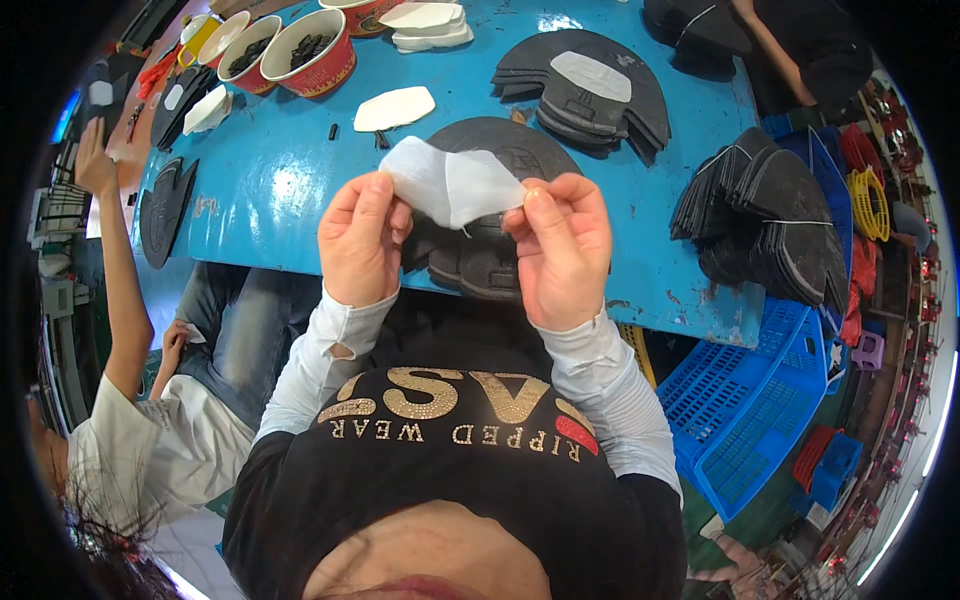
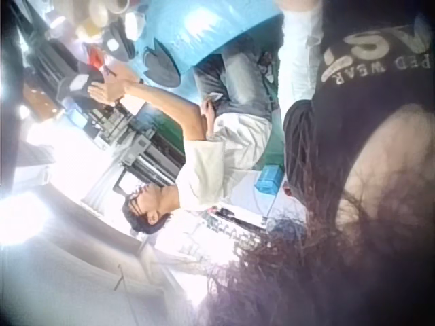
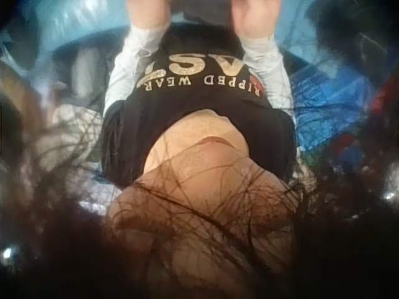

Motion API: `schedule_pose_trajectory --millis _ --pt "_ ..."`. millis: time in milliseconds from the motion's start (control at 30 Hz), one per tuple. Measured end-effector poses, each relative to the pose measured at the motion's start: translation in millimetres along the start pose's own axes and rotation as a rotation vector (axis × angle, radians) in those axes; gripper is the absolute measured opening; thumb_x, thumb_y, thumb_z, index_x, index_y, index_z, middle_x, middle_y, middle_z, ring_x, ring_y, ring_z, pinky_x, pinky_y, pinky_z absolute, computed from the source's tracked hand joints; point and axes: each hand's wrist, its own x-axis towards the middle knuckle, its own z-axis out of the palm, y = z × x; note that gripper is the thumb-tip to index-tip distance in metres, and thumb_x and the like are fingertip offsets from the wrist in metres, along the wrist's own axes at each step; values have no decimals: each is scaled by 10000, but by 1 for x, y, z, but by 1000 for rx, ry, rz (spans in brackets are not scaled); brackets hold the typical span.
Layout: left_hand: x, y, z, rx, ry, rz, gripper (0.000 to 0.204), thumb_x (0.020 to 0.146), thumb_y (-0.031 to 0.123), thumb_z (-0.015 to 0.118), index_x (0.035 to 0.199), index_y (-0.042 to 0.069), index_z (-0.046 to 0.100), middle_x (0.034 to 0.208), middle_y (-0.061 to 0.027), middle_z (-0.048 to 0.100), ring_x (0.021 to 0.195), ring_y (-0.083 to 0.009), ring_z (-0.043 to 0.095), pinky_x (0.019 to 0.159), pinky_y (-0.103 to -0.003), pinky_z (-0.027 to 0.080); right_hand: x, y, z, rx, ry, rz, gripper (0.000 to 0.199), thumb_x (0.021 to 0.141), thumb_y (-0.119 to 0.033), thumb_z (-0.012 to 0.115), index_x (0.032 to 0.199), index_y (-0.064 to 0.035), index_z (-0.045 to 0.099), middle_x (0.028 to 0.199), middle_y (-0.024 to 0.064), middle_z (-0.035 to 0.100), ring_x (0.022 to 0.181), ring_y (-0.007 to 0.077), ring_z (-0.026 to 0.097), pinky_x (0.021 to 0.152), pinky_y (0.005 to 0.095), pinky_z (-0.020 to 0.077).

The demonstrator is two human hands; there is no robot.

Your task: The person peels the backing off adhesive patches and attaches them onto shoe upper pieces by hand, pressing them flat and stacking the completed pieces.

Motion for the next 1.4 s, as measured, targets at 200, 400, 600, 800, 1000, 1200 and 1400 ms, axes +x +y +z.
schedule_pose_trajectory --millis 200,400,600,800,1000,1200,1400 --pt "-4 -1 8 -53 -20 -64 193 928 191 600 974 5 624 682 11 555 578 -46 447 534 -196 364 6 -2 5 28 -15 158 253 877 -77 622 1085 -31 485 944 48 598 707 107 559 639 232 446" --pt "-4 -2 3 -3 -64 -73 189 957 194 520 945 13 573 736 -5 571 601 -67 475 543 -199 370 10 0 0 -122 -4 247 273 839 -40 639 1070 -39 493 868 35 593 663 93 540 595 225 429" --pt "32 22 -43 -127 -108 69 155 963 152 444 970 15 515 1011 -111 589 893 -166 560 774 -306 458 30 -44 -15 -349 109 -240 240 824 11 629 1030 -50 521 856 44 593 704 86 562 581 214 443" --pt "10 11 -23 147 -391 -138 129 928 15 519 1056 19 502 997 -69 623 875 -122 599 774 -227 484 21 -20 -1 -1384 -114 -399 241 787 -83 683 985 -55 549 768 18 586 594 71 540 545 227 457" --pt "2 16 -21 708 -404 -83 151 932 67 547 1064 6 588 824 9 587 738 -36 512 664 -188 426 28 -18 -8 -843 -13 -170 264 862 -178 679 1048 -20 577 839 46 658 681 62 571 600 224 461" --pt "4 34 -9 945 -464 26 187 909 95 590 1077 13 593 729 34 560 671 -27 486 612 -191 410 32 -33 -29 -1192 19 -332 161 861 -159 664 928 -16 633 771 40 641 627 75 556 573 237 449" --pt "-6 27 6 468 -606 -268 384 892 296 647 1097 -25 599 776 -15 618 722 -51 536 653 -226 459 11 -24 8 -1588 -346 -844 161 662 -47 698 784 -97 605 682 31 558 613 227 573 552 340 455"
